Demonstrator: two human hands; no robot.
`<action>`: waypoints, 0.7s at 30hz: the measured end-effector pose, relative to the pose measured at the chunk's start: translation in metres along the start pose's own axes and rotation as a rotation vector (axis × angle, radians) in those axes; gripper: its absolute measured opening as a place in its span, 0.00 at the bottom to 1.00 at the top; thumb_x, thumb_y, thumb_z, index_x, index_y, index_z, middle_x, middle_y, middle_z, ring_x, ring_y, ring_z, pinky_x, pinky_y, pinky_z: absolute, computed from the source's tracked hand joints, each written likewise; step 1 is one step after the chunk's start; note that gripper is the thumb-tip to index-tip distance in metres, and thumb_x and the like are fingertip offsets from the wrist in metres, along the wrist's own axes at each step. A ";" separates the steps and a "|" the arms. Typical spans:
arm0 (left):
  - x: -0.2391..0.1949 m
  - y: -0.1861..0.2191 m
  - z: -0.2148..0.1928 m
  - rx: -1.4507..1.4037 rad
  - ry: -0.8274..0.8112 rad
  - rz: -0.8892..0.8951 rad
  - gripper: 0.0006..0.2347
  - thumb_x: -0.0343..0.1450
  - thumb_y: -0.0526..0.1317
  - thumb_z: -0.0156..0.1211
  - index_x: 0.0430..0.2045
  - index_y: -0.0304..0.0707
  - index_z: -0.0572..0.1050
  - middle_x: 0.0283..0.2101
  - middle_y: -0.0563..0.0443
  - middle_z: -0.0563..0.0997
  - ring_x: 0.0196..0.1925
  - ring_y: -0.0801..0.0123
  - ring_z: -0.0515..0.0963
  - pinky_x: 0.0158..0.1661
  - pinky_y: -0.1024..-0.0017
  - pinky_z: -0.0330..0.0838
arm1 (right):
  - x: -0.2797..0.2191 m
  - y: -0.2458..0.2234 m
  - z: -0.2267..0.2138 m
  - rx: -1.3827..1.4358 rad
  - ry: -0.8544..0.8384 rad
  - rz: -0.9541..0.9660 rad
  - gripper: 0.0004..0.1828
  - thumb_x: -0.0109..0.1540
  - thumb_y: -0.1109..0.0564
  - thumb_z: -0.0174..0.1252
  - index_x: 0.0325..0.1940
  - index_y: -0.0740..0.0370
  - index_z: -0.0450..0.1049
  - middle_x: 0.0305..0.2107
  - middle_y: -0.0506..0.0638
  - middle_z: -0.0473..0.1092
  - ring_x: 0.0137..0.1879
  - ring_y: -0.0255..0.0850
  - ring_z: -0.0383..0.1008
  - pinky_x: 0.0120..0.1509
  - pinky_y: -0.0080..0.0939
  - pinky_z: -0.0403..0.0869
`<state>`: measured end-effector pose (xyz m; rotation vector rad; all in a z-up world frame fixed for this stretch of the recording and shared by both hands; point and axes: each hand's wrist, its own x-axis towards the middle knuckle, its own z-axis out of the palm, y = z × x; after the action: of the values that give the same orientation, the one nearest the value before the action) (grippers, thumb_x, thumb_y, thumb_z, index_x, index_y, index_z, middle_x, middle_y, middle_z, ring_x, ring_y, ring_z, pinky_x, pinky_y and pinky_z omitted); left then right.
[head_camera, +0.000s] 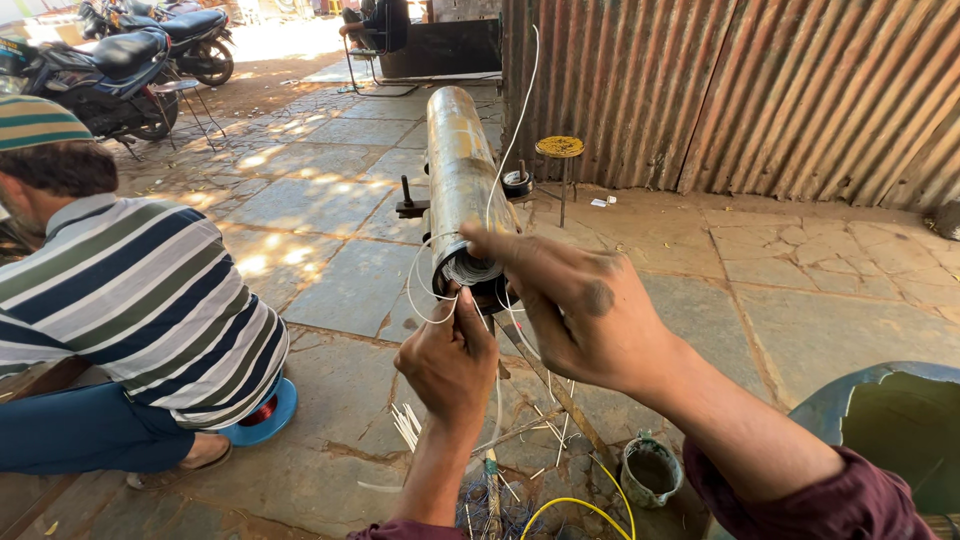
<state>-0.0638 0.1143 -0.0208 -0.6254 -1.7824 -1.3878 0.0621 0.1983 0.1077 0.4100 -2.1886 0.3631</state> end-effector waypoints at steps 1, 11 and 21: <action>0.001 0.003 0.001 0.007 0.013 0.017 0.09 0.74 0.38 0.61 0.25 0.35 0.81 0.15 0.46 0.78 0.14 0.63 0.78 0.18 0.65 0.66 | 0.003 0.000 0.003 0.043 0.037 -0.014 0.20 0.64 0.68 0.55 0.61 0.64 0.72 0.44 0.57 0.78 0.43 0.44 0.83 0.43 0.40 0.79; -0.003 0.008 -0.003 -0.112 0.050 0.068 0.06 0.71 0.35 0.65 0.35 0.30 0.84 0.17 0.44 0.79 0.13 0.69 0.77 0.16 0.69 0.64 | 0.011 0.024 0.015 -0.014 0.278 0.010 0.06 0.68 0.66 0.59 0.47 0.63 0.80 0.37 0.52 0.81 0.35 0.33 0.83 0.35 0.32 0.81; -0.003 -0.003 0.004 -0.091 0.083 0.210 0.06 0.74 0.33 0.61 0.37 0.26 0.83 0.23 0.43 0.83 0.22 0.67 0.83 0.20 0.72 0.72 | -0.037 0.027 -0.037 0.545 -0.083 0.539 0.23 0.59 0.68 0.55 0.58 0.56 0.77 0.53 0.47 0.79 0.52 0.38 0.84 0.49 0.42 0.84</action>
<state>-0.0656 0.1173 -0.0258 -0.7685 -1.5479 -1.3360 0.0984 0.2436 0.0971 0.1112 -2.2373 1.2704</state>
